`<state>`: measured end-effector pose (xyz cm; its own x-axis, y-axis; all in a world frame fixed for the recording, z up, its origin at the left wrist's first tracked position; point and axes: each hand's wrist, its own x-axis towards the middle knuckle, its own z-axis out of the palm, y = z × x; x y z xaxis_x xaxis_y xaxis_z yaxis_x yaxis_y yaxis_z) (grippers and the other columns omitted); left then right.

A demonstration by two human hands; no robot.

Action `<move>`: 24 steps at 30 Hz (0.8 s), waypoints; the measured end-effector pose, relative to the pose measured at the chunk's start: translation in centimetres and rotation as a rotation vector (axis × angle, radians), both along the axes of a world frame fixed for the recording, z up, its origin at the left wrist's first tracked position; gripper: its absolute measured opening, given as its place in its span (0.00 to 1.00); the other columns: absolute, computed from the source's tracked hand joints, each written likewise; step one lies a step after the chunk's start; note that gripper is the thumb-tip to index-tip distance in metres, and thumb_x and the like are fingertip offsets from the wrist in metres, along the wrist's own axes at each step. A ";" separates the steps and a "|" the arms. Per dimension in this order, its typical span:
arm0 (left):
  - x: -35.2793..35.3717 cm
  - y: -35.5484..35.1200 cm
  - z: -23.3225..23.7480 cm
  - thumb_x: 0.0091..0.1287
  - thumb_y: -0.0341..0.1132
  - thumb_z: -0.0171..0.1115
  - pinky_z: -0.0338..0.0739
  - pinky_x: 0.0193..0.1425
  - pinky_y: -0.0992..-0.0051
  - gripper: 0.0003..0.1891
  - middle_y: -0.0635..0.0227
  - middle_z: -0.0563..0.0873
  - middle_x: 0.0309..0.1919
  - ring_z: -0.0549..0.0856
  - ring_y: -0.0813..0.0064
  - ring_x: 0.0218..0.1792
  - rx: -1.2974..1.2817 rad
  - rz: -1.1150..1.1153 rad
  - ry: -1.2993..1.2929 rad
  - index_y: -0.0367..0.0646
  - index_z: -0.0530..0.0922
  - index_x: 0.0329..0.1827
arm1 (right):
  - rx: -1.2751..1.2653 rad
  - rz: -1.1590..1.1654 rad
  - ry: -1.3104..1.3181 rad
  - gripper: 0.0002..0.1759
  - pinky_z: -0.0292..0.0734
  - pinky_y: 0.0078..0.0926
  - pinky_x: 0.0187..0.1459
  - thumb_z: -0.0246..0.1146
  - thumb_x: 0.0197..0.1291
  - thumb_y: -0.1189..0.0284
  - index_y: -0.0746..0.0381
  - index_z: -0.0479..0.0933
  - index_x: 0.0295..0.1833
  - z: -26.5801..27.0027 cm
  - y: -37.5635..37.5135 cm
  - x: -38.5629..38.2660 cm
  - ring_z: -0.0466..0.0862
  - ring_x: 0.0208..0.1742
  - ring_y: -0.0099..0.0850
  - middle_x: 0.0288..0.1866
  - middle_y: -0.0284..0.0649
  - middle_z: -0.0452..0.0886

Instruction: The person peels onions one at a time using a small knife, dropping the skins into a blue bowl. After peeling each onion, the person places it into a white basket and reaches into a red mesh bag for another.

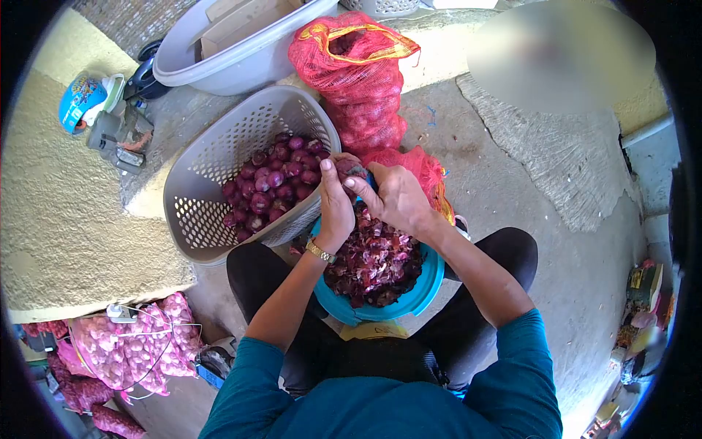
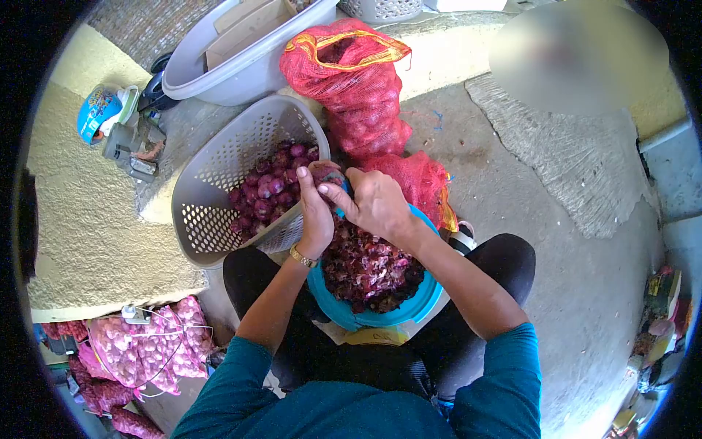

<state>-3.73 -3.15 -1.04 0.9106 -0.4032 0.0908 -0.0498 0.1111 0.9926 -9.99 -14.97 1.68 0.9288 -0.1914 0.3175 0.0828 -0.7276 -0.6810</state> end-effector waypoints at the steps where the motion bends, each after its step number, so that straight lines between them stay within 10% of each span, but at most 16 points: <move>1: -0.2 -0.2 -0.2 0.81 0.57 0.28 0.73 0.48 0.76 0.32 0.70 0.79 0.36 0.78 0.77 0.39 -0.032 -0.006 -0.007 0.39 0.75 0.48 | -0.033 -0.019 0.027 0.31 0.71 0.48 0.28 0.60 0.68 0.50 0.70 0.73 0.28 0.3 -0.1 0.0 0.79 0.26 0.58 0.21 0.59 0.74; 8: 0.4 -0.1 -0.8 0.81 0.58 0.27 0.71 0.60 0.75 0.31 0.66 0.77 0.46 0.78 0.77 0.48 -0.044 -0.078 -0.025 0.40 0.73 0.54 | -0.010 -0.017 -0.006 0.32 0.75 0.50 0.30 0.58 0.67 0.47 0.69 0.77 0.30 0.1 -1.0 0.3 0.81 0.27 0.58 0.22 0.59 0.78; 15: 2.6 1.7 0.0 0.74 0.69 0.35 0.76 0.45 0.74 0.35 0.73 0.81 0.37 0.81 0.79 0.39 -0.107 -0.442 0.474 0.46 0.76 0.52 | -0.101 0.064 -0.055 0.29 0.76 0.51 0.30 0.59 0.66 0.47 0.66 0.78 0.34 0.3 -1.5 0.5 0.82 0.28 0.56 0.22 0.57 0.78; 21: 1.9 0.0 -0.9 0.75 0.61 0.46 0.75 0.43 0.73 0.26 0.72 0.81 0.33 0.81 0.77 0.35 -0.292 -0.110 0.423 0.45 0.77 0.46 | -0.119 0.080 -0.032 0.24 0.74 0.48 0.30 0.64 0.64 0.51 0.65 0.76 0.34 0.6 -0.6 0.0 0.81 0.29 0.55 0.24 0.54 0.79; 24: 3.8 0.5 -1.1 0.75 0.62 0.46 0.75 0.37 0.74 0.27 0.69 0.78 0.28 0.77 0.74 0.27 -0.405 0.033 0.792 0.44 0.75 0.45 | -0.162 0.183 -0.025 0.26 0.74 0.49 0.30 0.63 0.63 0.48 0.65 0.77 0.35 1.4 -0.9 -0.5 0.81 0.28 0.55 0.22 0.54 0.78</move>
<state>0.11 -2.68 -2.09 0.7775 -0.4491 -0.4402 0.6248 0.4719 0.6220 -10.52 -15.87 3.10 0.9348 0.0343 0.3536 0.2385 -0.7983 -0.5530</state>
